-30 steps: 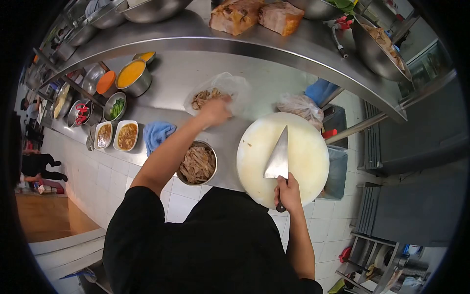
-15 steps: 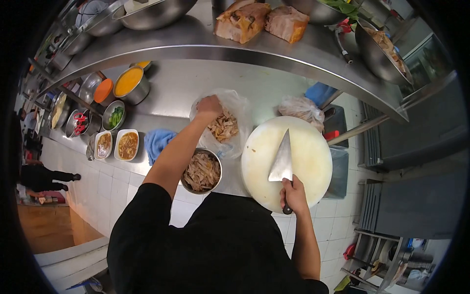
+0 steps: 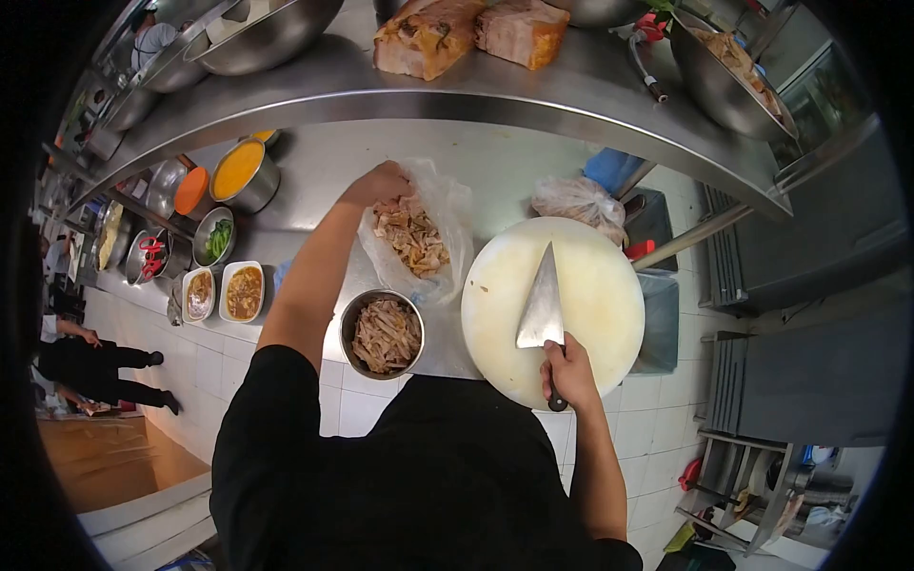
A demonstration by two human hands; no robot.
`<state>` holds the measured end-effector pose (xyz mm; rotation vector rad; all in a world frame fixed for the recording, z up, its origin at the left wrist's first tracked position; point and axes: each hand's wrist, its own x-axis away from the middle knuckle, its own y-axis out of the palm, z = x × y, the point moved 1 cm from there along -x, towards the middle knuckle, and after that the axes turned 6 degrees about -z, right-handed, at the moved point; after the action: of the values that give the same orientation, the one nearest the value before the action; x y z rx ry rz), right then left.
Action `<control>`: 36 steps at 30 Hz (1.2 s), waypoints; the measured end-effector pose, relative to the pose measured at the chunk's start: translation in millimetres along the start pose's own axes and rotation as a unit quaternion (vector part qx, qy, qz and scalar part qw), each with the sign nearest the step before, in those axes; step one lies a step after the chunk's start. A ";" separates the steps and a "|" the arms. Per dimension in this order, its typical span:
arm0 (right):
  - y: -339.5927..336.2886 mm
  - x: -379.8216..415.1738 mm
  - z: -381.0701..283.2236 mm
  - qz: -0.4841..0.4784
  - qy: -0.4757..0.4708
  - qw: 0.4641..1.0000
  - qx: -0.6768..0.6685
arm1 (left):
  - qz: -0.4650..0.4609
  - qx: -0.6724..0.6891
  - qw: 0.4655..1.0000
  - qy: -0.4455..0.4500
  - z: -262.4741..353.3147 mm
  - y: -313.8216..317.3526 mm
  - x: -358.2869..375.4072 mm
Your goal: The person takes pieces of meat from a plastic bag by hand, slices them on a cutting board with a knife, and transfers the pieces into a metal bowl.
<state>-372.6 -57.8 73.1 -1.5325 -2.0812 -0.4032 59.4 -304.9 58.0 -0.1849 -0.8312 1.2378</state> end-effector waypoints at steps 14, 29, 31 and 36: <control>-2.7 -1.2 -1.0 -0.019 -0.001 1.000 0.000 | -0.006 0.228 0.972 0.046 -29.1 25.3 47.8; -19.6 72.1 -53.5 0.095 -0.122 0.851 0.502 | 0.065 -0.039 0.871 0.486 61.0 254.7 187.7; -15.5 73.3 -47.0 0.046 -0.050 0.785 0.616 | 0.104 -0.012 0.896 0.432 59.5 254.0 190.1; -3.5 94.0 -77.3 0.010 -0.029 0.755 0.655 | 0.131 -0.082 0.913 0.376 57.0 265.3 181.1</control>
<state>-379.3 -24.8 190.1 -0.6385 -1.6112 0.9722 -163.8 -68.1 35.6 -0.8768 -0.2317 1.2038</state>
